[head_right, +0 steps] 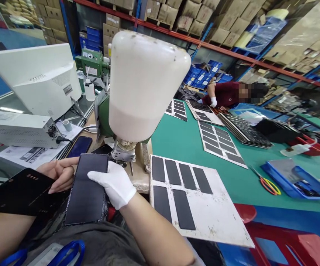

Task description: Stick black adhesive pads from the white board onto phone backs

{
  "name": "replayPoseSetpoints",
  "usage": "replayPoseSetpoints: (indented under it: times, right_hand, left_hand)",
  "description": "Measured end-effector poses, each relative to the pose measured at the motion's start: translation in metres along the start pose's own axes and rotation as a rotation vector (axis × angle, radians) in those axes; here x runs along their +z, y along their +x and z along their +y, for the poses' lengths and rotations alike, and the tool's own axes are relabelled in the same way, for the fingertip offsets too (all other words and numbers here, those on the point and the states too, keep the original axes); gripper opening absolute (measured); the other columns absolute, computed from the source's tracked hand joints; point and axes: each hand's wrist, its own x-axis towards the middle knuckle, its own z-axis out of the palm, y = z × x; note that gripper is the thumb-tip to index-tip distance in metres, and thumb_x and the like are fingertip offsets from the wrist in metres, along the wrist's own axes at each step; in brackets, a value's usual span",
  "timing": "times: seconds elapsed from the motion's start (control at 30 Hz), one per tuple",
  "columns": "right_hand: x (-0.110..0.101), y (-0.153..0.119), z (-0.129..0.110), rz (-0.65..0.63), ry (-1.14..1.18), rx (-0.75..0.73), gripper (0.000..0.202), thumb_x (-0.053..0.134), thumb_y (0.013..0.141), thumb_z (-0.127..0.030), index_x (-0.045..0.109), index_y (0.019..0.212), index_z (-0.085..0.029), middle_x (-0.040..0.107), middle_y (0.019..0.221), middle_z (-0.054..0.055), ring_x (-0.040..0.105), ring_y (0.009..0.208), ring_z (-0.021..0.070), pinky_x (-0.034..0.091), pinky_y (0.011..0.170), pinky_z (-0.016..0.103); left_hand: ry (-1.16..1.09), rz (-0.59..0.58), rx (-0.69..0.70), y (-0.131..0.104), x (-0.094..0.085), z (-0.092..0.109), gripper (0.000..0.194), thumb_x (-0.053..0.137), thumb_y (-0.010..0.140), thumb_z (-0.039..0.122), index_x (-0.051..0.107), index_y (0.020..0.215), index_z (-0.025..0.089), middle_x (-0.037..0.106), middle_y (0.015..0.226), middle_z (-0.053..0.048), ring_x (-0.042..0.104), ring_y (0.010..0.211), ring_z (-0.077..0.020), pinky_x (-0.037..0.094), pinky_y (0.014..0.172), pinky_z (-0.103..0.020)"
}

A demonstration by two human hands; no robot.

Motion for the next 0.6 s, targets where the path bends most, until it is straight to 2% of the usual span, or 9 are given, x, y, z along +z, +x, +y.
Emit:
replayPoseSetpoints:
  times: [0.1, 0.17, 0.23, 0.3, 0.33, 0.37, 0.47, 0.53, 0.6]
  right_hand:
    - [0.0, 0.0, -0.002, -0.074, -0.152, -0.027, 0.036, 0.072, 0.069, -0.027, 0.065, 0.102, -0.014, 0.068, 0.1, 0.006, 0.062, 0.091, 0.0198, 0.047, 0.085, 0.034]
    - [-0.014, -0.007, -0.005, -0.12, -0.287, -0.017, 0.039, 0.072, 0.07, -0.029, 0.064, 0.105, -0.015, 0.068, 0.103, 0.006, 0.061, 0.094, 0.0206, 0.047, 0.086, 0.035]
    - [-0.042, -0.019, -0.01, -0.139, -0.436, 0.038, 0.041, 0.071, 0.07, -0.031, 0.063, 0.107, -0.015, 0.068, 0.105, 0.006, 0.062, 0.095, 0.0217, 0.048, 0.086, 0.036]
    - [-0.084, -0.036, -0.017, -0.079, -0.601, 0.117, 0.039, 0.071, 0.07, -0.03, 0.064, 0.105, -0.015, 0.069, 0.101, 0.006, 0.064, 0.092, 0.0224, 0.05, 0.082, 0.036]
    - [-0.11, -0.046, -0.021, -0.004, -0.692, 0.147, 0.035, 0.069, 0.071, -0.029, 0.064, 0.102, -0.015, 0.069, 0.099, 0.006, 0.064, 0.091, 0.0225, 0.051, 0.081, 0.035]
    - [-0.137, -0.057, -0.026, 0.125, -0.806, 0.163, 0.035, 0.07, 0.069, -0.027, 0.064, 0.102, -0.016, 0.07, 0.098, 0.006, 0.064, 0.09, 0.0223, 0.051, 0.08, 0.034]
    - [-0.219, -0.098, -0.038, 0.61, -1.077, 0.226, 0.057, 0.066, 0.069, -0.021, 0.052, 0.124, -0.021, 0.064, 0.116, 0.007, 0.062, 0.1, 0.0203, 0.051, 0.082, 0.029]
    - [-0.261, -0.126, -0.042, 0.765, -1.138, 0.292, 0.067, 0.066, 0.067, -0.017, 0.046, 0.131, -0.016, 0.06, 0.122, 0.013, 0.059, 0.108, 0.0227, 0.048, 0.087, 0.031]
    - [-0.289, -0.15, -0.041, 0.841, -1.186, 0.362, 0.065, 0.069, 0.062, -0.015, 0.053, 0.125, -0.012, 0.063, 0.116, 0.016, 0.059, 0.107, 0.0255, 0.047, 0.089, 0.033]
  left_hand:
    - [0.026, -0.005, 0.031, -0.008, 0.005, 0.001, 0.043, 0.04, 0.089, 0.038, 0.058, 0.123, 0.019, 0.043, 0.044, 0.003, 0.031, 0.03, -0.0061, 0.028, 0.032, -0.017]
    - [0.049, -0.012, 0.006, -0.007, 0.007, -0.004, 0.042, 0.038, 0.09, 0.036, 0.058, 0.123, 0.019, 0.041, 0.043, 0.004, 0.028, 0.029, -0.0049, 0.026, 0.032, -0.016]
    - [0.077, 0.019, -0.043, -0.004, 0.008, -0.011, 0.042, 0.038, 0.091, 0.035, 0.058, 0.123, 0.016, 0.041, 0.043, 0.005, 0.027, 0.028, -0.0039, 0.026, 0.032, -0.015]
    - [0.099, 0.062, -0.091, -0.002, 0.008, -0.019, 0.042, 0.038, 0.092, 0.035, 0.058, 0.122, 0.014, 0.043, 0.044, 0.005, 0.029, 0.028, -0.0033, 0.027, 0.033, -0.015]
    - [0.109, 0.076, -0.113, -0.002, 0.007, -0.023, 0.042, 0.038, 0.092, 0.035, 0.059, 0.121, 0.013, 0.043, 0.044, 0.004, 0.03, 0.028, -0.0032, 0.027, 0.033, -0.015]
    - [0.12, 0.09, -0.141, -0.001, 0.005, -0.026, 0.041, 0.038, 0.092, 0.035, 0.059, 0.12, 0.013, 0.044, 0.043, 0.004, 0.031, 0.028, -0.0031, 0.028, 0.033, -0.015]
    - [0.147, 0.113, -0.223, 0.0, 0.0, -0.036, 0.04, 0.039, 0.092, 0.036, 0.059, 0.118, 0.013, 0.046, 0.044, 0.004, 0.034, 0.028, -0.0033, 0.029, 0.034, -0.014]
    - [0.146, 0.089, -0.262, 0.002, -0.003, -0.042, 0.041, 0.04, 0.091, 0.039, 0.059, 0.118, 0.014, 0.047, 0.044, 0.004, 0.035, 0.028, -0.0036, 0.029, 0.033, -0.014]
    - [0.146, 0.065, -0.299, 0.005, -0.006, -0.047, 0.042, 0.04, 0.091, 0.041, 0.058, 0.117, 0.014, 0.048, 0.045, 0.004, 0.035, 0.028, -0.0039, 0.028, 0.031, -0.014]
